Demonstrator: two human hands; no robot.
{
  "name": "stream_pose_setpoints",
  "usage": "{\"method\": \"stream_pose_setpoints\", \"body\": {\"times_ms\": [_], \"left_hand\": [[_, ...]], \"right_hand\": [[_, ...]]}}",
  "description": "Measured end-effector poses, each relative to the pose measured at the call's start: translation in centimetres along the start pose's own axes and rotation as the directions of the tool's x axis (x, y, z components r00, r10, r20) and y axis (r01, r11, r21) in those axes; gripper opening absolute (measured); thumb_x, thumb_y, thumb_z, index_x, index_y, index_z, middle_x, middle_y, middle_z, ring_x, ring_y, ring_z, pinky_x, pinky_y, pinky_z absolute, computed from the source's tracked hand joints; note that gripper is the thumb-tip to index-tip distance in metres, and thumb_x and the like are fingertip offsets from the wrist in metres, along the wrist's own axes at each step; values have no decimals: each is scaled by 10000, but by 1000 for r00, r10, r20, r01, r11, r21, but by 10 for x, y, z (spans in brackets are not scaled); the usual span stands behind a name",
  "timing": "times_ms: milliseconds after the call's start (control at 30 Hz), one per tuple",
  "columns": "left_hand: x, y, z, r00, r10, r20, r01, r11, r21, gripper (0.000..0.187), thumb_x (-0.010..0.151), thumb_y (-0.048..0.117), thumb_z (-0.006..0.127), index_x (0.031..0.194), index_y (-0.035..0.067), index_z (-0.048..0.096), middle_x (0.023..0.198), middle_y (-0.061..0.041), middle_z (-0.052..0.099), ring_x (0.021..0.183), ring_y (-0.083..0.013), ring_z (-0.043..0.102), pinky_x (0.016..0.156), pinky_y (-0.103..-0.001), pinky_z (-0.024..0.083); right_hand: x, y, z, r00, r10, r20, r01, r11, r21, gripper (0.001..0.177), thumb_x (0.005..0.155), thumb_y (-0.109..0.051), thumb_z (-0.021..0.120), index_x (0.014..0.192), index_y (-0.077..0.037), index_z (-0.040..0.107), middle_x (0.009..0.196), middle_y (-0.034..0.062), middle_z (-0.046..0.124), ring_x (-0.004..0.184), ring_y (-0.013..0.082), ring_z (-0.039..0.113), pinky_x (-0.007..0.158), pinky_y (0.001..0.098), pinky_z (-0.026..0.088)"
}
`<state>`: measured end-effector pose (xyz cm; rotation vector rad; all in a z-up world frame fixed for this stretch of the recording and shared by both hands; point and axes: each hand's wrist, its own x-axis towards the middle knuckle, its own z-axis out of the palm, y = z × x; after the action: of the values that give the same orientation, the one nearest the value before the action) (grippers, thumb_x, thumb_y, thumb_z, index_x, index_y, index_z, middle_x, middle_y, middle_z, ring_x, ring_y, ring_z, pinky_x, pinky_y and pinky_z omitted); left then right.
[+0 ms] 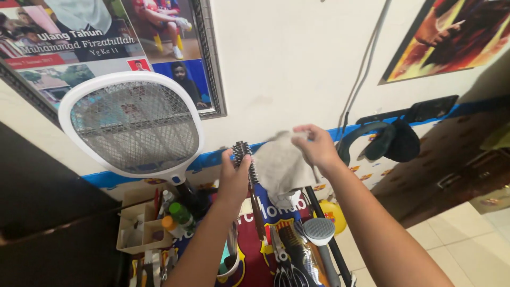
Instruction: Organizing hair accessories and cleaning a pair of scissors with a cloth.
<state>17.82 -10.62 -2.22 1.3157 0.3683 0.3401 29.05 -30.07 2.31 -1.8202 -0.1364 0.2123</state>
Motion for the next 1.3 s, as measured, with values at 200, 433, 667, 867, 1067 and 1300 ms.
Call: {"method": "stream_pose_setpoints", "body": {"times_ms": [200, 433, 667, 867, 1067, 1300], "left_hand": [[-4, 5, -2, 995, -77, -62, 81, 995, 58, 439, 963, 206, 630, 1362, 123, 467, 1027, -50, 641, 834, -128, 607, 692, -302, 503], [-11, -1, 5, 999, -15, -45, 19, 997, 79, 415, 975, 210, 636, 1346, 106, 484, 1041, -32, 658, 876, -91, 645, 707, -252, 539], [-6, -13, 20, 1000, 19, 6, -19, 1000, 6, 454, 953, 178, 660, 1347, 81, 457, 1026, -75, 667, 855, -127, 632, 692, -289, 519], [-17, 0, 31, 990, 111, 84, -121, 984, 128, 538, 933, 178, 718, 1403, 78, 477, 1148, -64, 664, 979, -113, 646, 804, -273, 549], [-44, 29, 33, 894, 235, 383, -325, 926, 192, 601, 906, 138, 729, 1461, 51, 517, 1202, -94, 674, 1038, -138, 677, 874, -286, 572], [-62, 40, 8, 847, 252, 469, -402, 880, 254, 797, 821, 108, 793, 1528, 82, 427, 1218, -113, 685, 1041, -163, 692, 860, -315, 584]], "right_hand": [[34, 90, -16, 970, -47, -240, -2, 980, -199, 335, 826, -83, 782, 1155, -67, 722, 913, 41, 714, 816, 119, 660, 720, 283, 547], [40, 98, -37, 969, 50, -243, -97, 978, -183, 254, 879, -157, 746, 1116, -68, 723, 996, 57, 766, 852, 135, 702, 748, 289, 552], [-4, 68, -39, 982, -69, -178, 24, 969, -244, 270, 908, -237, 721, 1092, -41, 745, 1024, 71, 763, 907, 138, 690, 798, 281, 529], [-36, 28, -39, 978, -146, 145, 145, 989, 21, 368, 935, -277, 684, 1203, -28, 715, 1088, 112, 759, 999, 176, 700, 873, 324, 565], [-94, -38, -18, 922, -130, 364, 79, 985, 153, 546, 900, -317, 685, 1378, -71, 592, 1161, 86, 738, 1042, 164, 717, 900, 341, 592], [-111, -31, 9, 895, -254, 367, 240, 967, 85, 561, 851, -183, 772, 1354, -20, 583, 1101, 98, 729, 1029, 147, 688, 858, 326, 585]]}}
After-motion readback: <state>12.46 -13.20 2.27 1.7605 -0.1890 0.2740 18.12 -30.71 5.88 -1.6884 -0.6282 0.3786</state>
